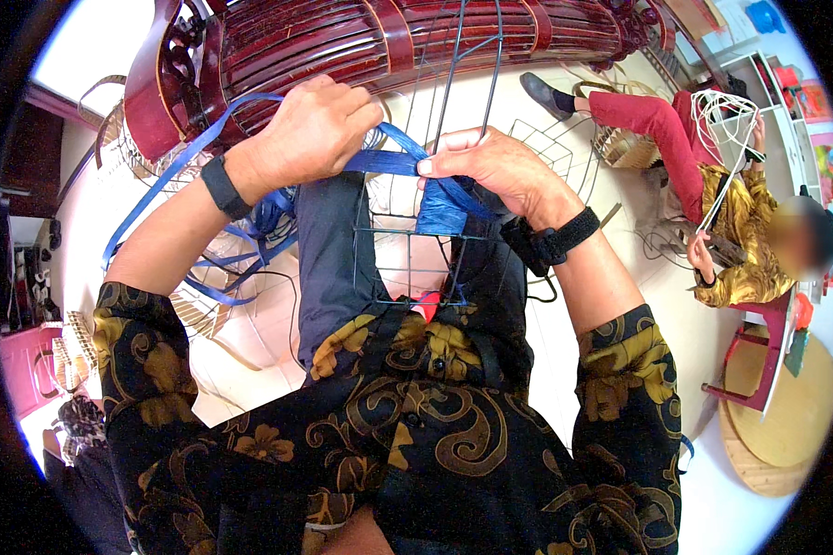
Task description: The person weaves blue plastic straps around a wire frame to create a basket, wrapping the straps tightly around the vertical wires and pulling them through the frame by hand.
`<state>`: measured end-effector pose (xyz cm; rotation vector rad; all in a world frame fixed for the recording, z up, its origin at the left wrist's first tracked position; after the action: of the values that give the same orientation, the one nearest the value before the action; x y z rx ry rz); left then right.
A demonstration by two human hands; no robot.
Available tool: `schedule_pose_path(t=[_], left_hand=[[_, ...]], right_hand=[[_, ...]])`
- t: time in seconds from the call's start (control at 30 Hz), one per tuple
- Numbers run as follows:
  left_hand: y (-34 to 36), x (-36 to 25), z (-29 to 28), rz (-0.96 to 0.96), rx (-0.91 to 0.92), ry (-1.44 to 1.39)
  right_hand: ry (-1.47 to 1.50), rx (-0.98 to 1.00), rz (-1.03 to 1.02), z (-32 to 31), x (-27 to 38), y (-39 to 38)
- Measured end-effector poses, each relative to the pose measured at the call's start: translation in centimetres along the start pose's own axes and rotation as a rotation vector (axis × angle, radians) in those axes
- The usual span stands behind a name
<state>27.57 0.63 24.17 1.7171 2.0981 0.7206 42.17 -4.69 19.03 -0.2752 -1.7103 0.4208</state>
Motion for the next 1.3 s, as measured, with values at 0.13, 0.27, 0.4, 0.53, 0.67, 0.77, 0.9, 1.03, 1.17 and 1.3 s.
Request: schedule_pose_path(t=[0.13,0.27,0.4,0.53,0.67,0.77,0.9,1.03,1.17,1.3], left_hand=[[0.3,2.4,0.8,-0.225,0.17,-0.316],[0.1,2.4,2.2,-0.642,0.659,-0.914],[2.2,1.4,2.2,-0.341,0.393,-0.851],[2.4,7.1,0.9,-0.188,0.08,-0.171],[-6.2,26.2,-1.9,-0.594,-0.106,-0.114],[-12.7,33.7,-7.7,-0.89,-0.087,0.302],[-31.3,42.1,-18.4,-1.196,0.125,0.78],[-27.0,38.0,-13.9,-0.907,0.442,0.736],[-5.9,16.4,-3.8,-0.62,-0.025,-0.32],[1.5,4.2,2.8,-0.345,0.219,-0.815]], right_hand=[[-0.01,0.003,0.011,0.2,0.0,0.1],[-0.004,-0.012,0.032,0.1,-0.4,0.0],[0.024,-0.015,0.045,0.2,-0.4,0.2],[0.051,-0.046,0.129,-0.2,-0.5,-0.2],[-0.014,-0.05,0.111,-0.5,-0.8,0.1],[0.009,-0.058,0.1,-0.5,-0.5,0.0],[-0.044,-0.009,0.049,0.0,-0.2,0.6],[-0.073,-0.024,0.034,-0.2,0.2,0.6],[-0.009,-0.041,0.04,-0.2,0.1,0.0],[0.02,-0.027,0.054,-0.3,0.3,0.0]])
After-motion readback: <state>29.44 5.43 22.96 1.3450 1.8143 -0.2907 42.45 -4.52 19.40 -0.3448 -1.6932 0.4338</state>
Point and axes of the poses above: each hand's wrist, its own y-axis towards the middle knuckle, its own z-axis out of the palm, x = y × z, the point moved 8 cm from there along y, towards the middle knuckle, and after that the axes turned 8 degrees about -x, right-handed, at the moved point
